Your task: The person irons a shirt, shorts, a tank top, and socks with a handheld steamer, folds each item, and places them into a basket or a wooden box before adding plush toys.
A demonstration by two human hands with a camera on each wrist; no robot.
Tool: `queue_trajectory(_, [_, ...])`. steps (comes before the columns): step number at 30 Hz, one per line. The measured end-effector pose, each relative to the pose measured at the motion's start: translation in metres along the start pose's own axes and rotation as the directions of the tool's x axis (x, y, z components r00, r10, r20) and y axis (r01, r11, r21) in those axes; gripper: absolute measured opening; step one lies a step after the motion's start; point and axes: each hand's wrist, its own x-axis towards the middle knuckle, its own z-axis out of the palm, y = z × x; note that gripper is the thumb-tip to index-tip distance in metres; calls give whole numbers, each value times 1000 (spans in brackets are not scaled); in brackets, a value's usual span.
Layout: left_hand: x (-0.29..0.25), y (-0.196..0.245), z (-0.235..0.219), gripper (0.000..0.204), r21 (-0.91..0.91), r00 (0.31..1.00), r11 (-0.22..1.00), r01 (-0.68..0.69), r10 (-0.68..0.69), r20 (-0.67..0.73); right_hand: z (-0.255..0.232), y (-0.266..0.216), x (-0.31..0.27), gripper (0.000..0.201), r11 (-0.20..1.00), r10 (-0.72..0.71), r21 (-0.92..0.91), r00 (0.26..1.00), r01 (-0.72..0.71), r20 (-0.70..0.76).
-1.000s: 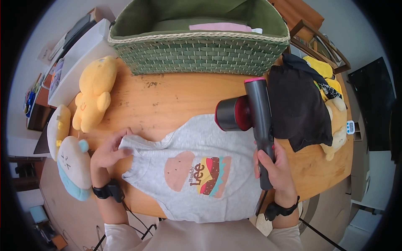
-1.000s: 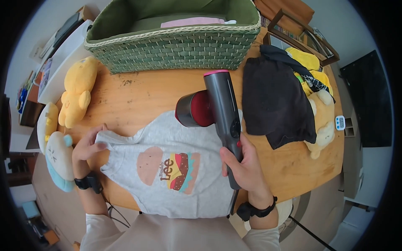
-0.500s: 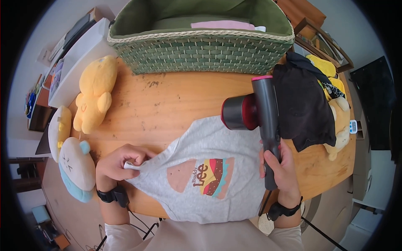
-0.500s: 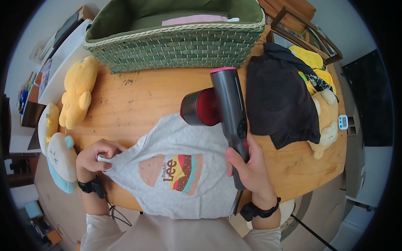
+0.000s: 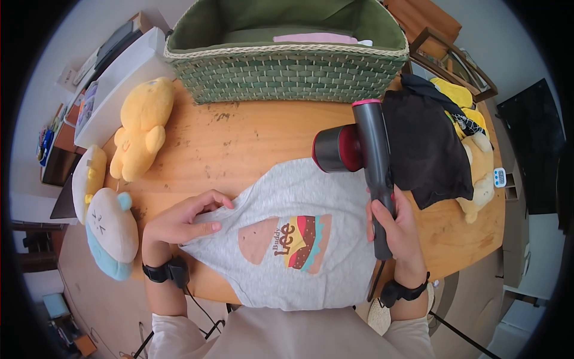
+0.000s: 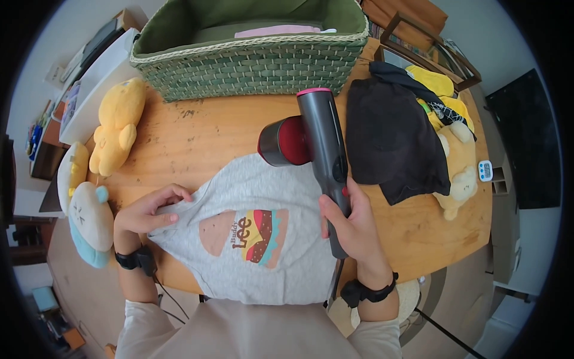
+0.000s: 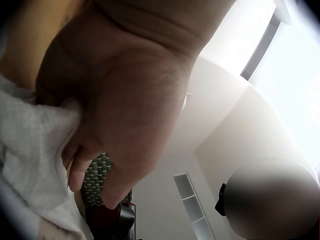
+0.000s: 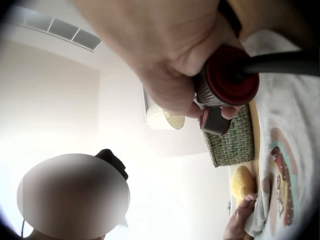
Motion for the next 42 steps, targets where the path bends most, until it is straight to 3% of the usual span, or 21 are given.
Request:
queue_trajectory(10, [5, -4, -9, 43, -94, 991, 993, -69, 79, 105, -3, -7, -8, 35, 1000, -10, 26, 998, 9, 67])
queue_trajectory(14, [1, -5, -12, 43, -161, 990, 987, -28, 50, 130, -2, -3, -7, 36, 998, 2, 56, 999, -5, 45])
queue_trajectory(17, [0, -10, -14, 44, -201, 993, 980, 12, 12, 116, -1, -3, -4, 37, 998, 7, 54, 1000, -9, 26])
queue_trajectory(22, [2, -10, -16, 43, -101, 991, 994, -51, 62, 115, -5, 1, 0, 37, 995, 40, 89, 997, -45, 58])
queue_trajectory(25, [0, -12, -13, 42, -185, 996, 983, -5, 22, 92, -3, 2, 1, 36, 995, 40, 89, 999, -42, 22])
queue_trajectory(29, [2, -9, -14, 42, -170, 994, 985, -20, 37, 99, -4, 0, 3, 36, 993, 34, 109, 999, -33, -12])
queue_trajectory(32, [1, -8, -15, 43, -197, 996, 979, 44, -27, 88, -5, 3, 2, 36, 993, 41, 115, 999, -41, 3])
queue_trajectory(42, [-1, -14, -10, 43, -218, 1000, 976, 6, -1, 23, -2, 1, -1, 41, 997, 4, 81, 1000, -7, 28])
